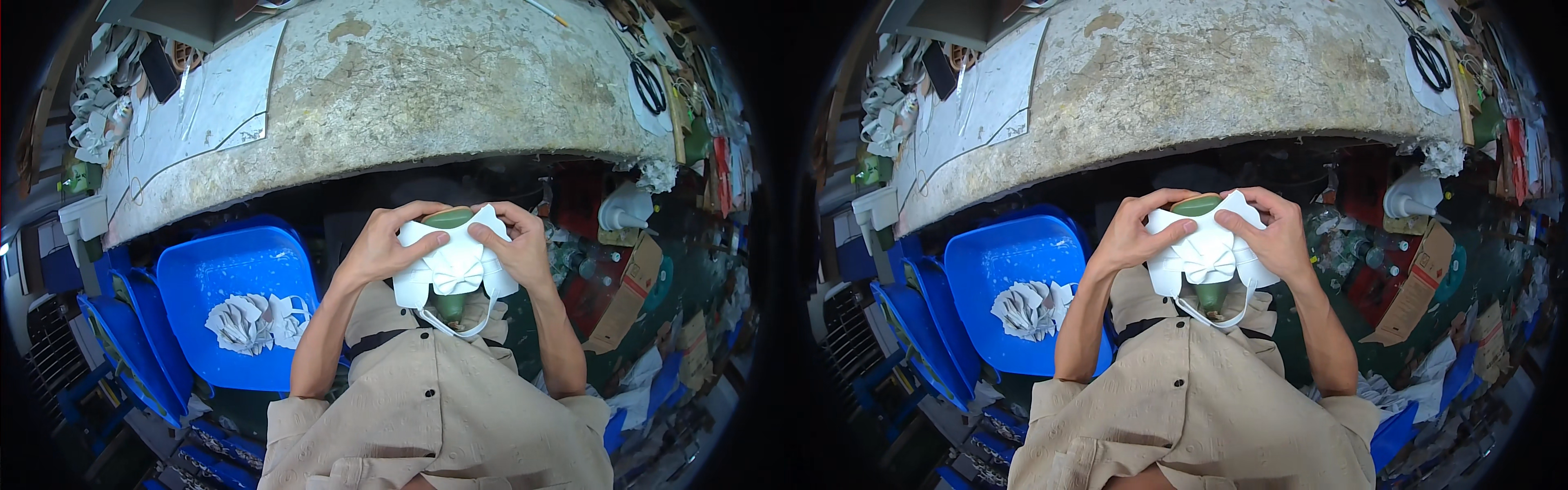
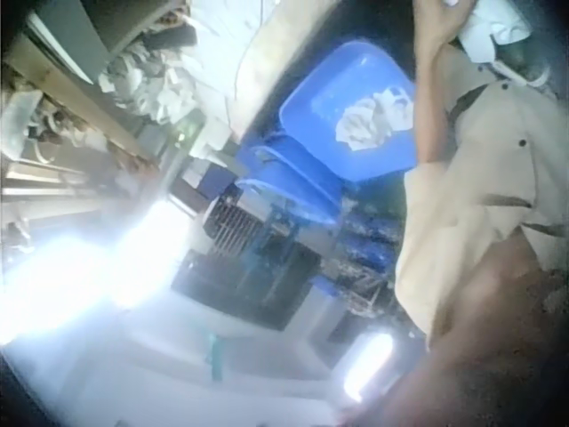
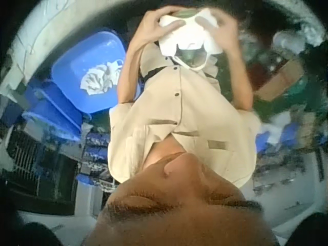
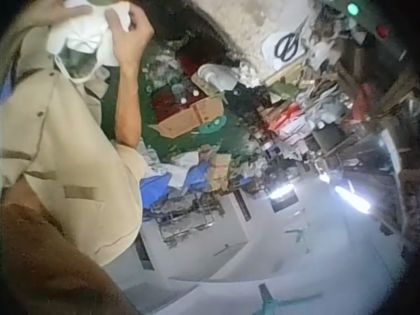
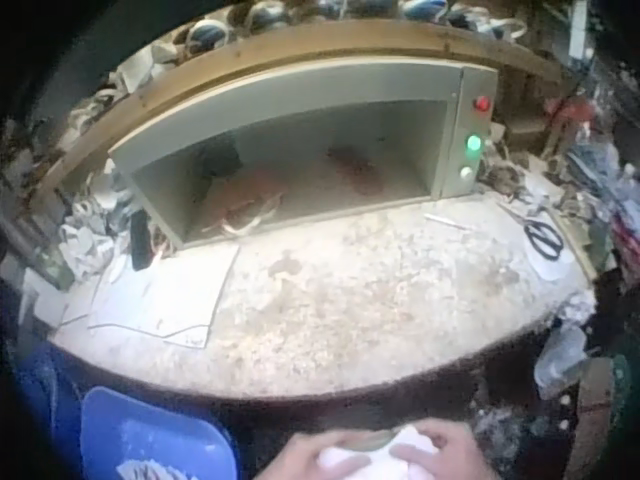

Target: The person repeatedly assembles white slipper straps onto green slipper soles by hand. They pick up a strap and a sole, align the strap over the sole, and press the edges to secure it. The person handles multiple slipper units one at a time, placing each finished slipper on the workbench.

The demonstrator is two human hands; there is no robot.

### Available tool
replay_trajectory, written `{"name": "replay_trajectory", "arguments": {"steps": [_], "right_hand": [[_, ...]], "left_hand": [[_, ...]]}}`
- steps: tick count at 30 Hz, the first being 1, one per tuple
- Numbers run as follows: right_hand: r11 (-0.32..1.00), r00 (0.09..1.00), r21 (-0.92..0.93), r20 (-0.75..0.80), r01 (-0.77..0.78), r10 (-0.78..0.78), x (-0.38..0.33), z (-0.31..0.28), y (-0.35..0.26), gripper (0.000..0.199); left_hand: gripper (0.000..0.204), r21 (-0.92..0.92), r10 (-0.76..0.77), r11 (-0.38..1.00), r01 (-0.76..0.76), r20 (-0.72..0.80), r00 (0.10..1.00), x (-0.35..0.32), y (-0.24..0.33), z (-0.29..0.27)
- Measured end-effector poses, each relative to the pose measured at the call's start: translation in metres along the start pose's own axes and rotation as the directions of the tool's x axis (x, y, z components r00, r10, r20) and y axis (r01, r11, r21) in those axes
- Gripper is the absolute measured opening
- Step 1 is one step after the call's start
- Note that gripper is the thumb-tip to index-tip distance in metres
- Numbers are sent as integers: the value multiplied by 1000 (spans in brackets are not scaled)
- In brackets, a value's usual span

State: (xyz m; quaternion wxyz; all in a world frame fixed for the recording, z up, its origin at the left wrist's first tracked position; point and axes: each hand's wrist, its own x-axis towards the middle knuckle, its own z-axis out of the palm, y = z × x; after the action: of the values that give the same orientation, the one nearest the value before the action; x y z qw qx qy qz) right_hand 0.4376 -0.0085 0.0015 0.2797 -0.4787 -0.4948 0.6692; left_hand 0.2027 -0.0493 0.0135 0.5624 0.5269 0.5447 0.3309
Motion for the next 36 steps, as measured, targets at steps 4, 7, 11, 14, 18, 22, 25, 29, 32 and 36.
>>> {"name": "replay_trajectory", "arguments": {"steps": [4, 7, 11, 14, 18, 22, 25, 29, 32, 36], "right_hand": [[989, 988, -40, -39, 145, -146, 4, 5, 12, 26], [979, 985, -113, -9, 172, -174, 1, 4, 4, 22], [973, 984, -148, -1, 178, -180, 0, 4, 4, 23], [975, 985, -139, -3, 171, -173, 0, 4, 6, 22], [982, 987, -110, -40, 154, -159, 0, 7, 7, 21], [991, 990, 0, -49, 135, -135, 1, 7, 12, 22], [990, 999, 135, -22, 33, -31, 2, 1, 12, 24], [995, 999, 95, 31, -18, 15, 9, -7, 10, 25], [994, 999, 107, 36, 5, -9, 16, -10, 14, 24], [990, 998, 133, 51, -55, 48, 22, -13, 15, 23]], "left_hand": [[44, -5, -69, 998, 69, -14, 998, -2, -4, -1], [47, -13, -24, 1000, 24, -22, 999, -4, -6, 1], [49, -3, -7, 1000, 7, -24, 1000, -5, -6, 1], [50, -6, -9, 1000, 9, -14, 1000, -6, -6, 0], [50, -20, 23, 1000, -23, -22, 999, -6, -10, 2], [50, -35, -40, 999, 40, -1, 999, -5, -8, 0], [48, -58, -21, 998, 21, -10, 1000, -6, -9, 3], [46, -48, -60, 997, 60, 3, 998, -5, -4, 1], [46, -50, -68, 996, 69, 11, 998, -4, -5, 0], [45, -46, -71, 996, 71, 11, 997, -3, -6, -1]]}}
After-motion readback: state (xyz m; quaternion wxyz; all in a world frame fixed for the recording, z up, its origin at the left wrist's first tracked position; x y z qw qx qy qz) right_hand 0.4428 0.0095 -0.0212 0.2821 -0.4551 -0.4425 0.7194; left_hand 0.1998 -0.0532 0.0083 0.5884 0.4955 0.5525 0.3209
